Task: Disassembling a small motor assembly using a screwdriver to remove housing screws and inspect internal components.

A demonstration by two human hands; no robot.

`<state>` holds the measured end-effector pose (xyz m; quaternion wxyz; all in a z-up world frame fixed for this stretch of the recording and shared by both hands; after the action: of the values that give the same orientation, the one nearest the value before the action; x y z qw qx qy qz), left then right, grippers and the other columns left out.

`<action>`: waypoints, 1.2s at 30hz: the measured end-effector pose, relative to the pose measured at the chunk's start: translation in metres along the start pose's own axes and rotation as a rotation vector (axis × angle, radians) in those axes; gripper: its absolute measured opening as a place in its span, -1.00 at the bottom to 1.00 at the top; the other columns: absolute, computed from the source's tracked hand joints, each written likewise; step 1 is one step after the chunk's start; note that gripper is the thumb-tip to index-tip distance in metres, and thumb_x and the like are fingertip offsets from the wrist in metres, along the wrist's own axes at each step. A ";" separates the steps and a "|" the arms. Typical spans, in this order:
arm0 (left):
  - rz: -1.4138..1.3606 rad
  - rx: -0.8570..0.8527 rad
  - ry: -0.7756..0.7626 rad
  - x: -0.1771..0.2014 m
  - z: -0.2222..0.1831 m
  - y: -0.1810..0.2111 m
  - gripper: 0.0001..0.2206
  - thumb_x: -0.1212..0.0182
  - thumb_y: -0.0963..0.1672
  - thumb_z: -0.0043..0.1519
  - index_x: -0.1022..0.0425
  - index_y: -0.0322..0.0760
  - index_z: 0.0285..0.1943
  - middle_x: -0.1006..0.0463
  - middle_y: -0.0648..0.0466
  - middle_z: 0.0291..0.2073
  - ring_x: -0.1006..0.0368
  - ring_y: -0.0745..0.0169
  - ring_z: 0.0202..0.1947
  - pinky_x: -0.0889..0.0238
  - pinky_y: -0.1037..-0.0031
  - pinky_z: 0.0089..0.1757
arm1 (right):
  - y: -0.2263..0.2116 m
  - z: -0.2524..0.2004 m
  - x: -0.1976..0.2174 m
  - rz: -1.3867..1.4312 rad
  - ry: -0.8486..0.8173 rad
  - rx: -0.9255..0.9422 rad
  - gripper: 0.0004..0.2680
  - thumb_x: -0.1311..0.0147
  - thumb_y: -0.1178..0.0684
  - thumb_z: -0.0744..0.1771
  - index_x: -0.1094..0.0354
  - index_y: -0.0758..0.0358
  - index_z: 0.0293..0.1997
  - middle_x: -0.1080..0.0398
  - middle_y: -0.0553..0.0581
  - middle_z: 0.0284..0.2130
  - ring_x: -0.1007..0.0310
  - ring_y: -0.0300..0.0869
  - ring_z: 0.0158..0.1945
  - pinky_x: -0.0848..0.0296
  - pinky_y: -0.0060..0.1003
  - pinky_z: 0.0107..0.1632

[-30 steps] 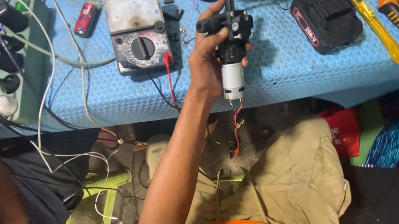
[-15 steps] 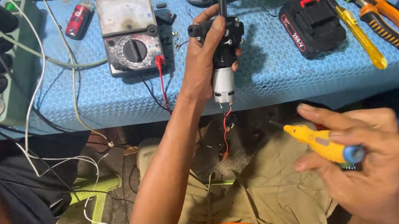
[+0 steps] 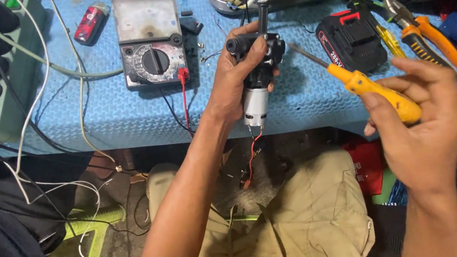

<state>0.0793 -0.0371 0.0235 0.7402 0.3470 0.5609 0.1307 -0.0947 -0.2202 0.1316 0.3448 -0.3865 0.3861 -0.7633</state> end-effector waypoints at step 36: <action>0.039 -0.006 -0.020 -0.001 -0.003 0.005 -0.47 -0.42 -0.03 0.15 -0.31 -0.18 0.26 -0.48 -0.11 -0.21 -0.54 0.00 -0.52 -0.40 0.37 -0.59 | -0.062 0.074 -0.047 -0.486 -0.551 0.334 -0.80 -0.20 0.26 0.39 -0.52 0.42 0.14 -0.52 0.25 -0.07 -0.45 -0.16 -0.08 -0.33 -0.34 0.00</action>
<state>0.0772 -0.0333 0.0275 0.7442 0.3569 0.5461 0.1435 -0.0233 -0.1768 0.1995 0.3029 -0.5953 0.0472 -0.7427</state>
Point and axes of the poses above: each hand's wrist, its own z-axis towards the middle knuckle, its own x-axis out of the back of the hand, y = z × x, the point moved 9 cm from there along z, towards the middle knuckle
